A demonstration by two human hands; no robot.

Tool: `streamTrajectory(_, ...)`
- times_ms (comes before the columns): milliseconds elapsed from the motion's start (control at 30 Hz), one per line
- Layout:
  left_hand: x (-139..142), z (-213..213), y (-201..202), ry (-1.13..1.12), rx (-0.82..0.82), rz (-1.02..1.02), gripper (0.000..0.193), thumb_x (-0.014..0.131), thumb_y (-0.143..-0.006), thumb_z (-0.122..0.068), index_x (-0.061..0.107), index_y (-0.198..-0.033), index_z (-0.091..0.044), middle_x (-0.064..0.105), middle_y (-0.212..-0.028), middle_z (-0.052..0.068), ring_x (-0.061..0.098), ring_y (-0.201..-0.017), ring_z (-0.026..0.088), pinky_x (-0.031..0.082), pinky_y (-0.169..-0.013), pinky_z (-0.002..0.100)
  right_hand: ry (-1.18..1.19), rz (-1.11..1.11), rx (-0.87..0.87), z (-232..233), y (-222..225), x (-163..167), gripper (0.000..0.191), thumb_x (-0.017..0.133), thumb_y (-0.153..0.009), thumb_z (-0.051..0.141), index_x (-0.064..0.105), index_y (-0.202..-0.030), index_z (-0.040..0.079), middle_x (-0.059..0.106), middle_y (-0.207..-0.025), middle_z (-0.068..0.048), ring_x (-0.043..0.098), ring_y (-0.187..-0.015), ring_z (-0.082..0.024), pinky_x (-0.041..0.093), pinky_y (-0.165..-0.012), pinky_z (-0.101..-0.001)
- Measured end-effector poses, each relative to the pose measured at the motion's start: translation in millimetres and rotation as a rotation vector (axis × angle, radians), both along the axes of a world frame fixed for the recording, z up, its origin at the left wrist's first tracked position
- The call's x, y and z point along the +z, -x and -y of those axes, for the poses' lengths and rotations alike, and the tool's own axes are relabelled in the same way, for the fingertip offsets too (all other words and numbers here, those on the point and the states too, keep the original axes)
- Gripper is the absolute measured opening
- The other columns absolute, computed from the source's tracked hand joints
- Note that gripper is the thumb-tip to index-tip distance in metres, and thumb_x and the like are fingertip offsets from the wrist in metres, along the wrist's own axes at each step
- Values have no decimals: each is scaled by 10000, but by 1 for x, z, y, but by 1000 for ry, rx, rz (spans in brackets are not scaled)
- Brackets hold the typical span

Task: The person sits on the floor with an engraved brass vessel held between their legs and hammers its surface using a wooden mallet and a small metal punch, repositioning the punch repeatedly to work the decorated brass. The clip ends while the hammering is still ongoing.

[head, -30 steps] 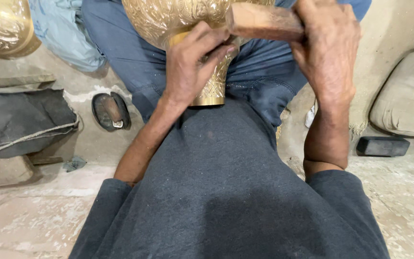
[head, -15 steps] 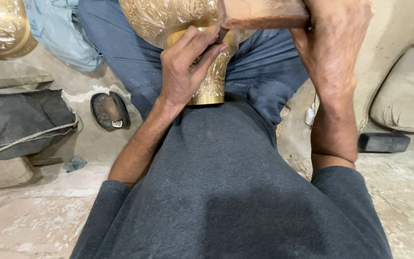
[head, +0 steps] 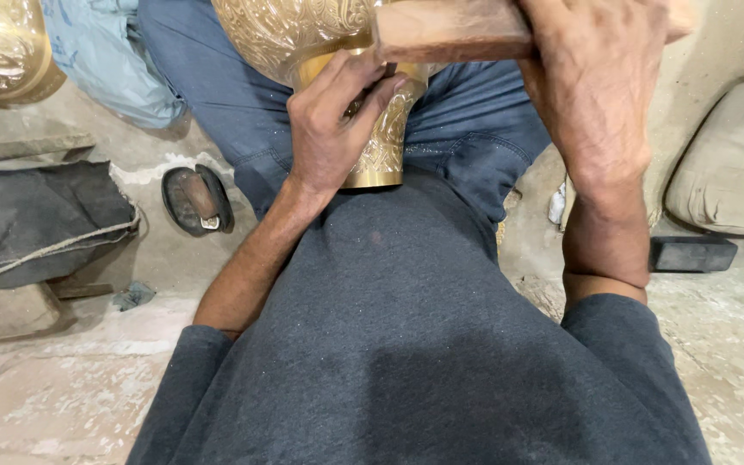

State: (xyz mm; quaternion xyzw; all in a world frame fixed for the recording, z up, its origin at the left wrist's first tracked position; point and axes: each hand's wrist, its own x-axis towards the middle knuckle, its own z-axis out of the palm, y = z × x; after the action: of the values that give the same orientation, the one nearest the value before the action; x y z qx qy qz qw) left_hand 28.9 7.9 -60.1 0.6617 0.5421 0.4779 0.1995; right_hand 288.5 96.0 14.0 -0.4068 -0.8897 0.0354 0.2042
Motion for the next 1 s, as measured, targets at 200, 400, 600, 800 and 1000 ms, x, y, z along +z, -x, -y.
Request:
streamTrajectory(200,-2,0,-2,4,-2,42,341,795,-1022,-113,646,-1327,-78,729,-1078,48,772,-994,139,681,-827,237,80,31,-56,-5,-5,-4,345,758,-888,63,603,-1194,85,598,-1112,-105,562,-1015,-295,435,-914,-444)
streamTrajectory(400,4,2,-1,15,26,8,347,816,-1004,-128,662,-1310,-72,729,-1030,36,758,-917,121,667,-751,245,-26,88,46,-3,-4,0,462,743,-808,23,608,-1247,78,607,-1143,-128,575,-1084,-342,443,-980,-483)
streamTrajectory(600,8,0,-1,12,11,16,353,811,-1004,-120,665,-1319,-64,720,-1026,36,747,-910,126,669,-762,251,189,-149,-8,-5,-7,-2,451,764,-856,39,571,-1263,57,568,-1138,-170,572,-1090,-382,463,-931,-471)
streamTrajectory(800,16,1,-2,39,29,4,280,809,-1010,-112,690,-1263,-84,722,-1017,36,734,-881,111,642,-749,253,165,-119,-53,-5,-6,-6,393,701,-864,23,561,-1227,79,593,-1152,-123,603,-1004,-314,486,-858,-432)
streamTrajectory(1000,14,1,-4,39,51,20,306,808,-1011,-119,676,-1278,-49,722,-1029,40,754,-915,122,659,-762,250,-17,137,10,-7,-5,-2,430,757,-831,37,623,-1236,92,619,-1116,-101,635,-997,-354,491,-885,-457)
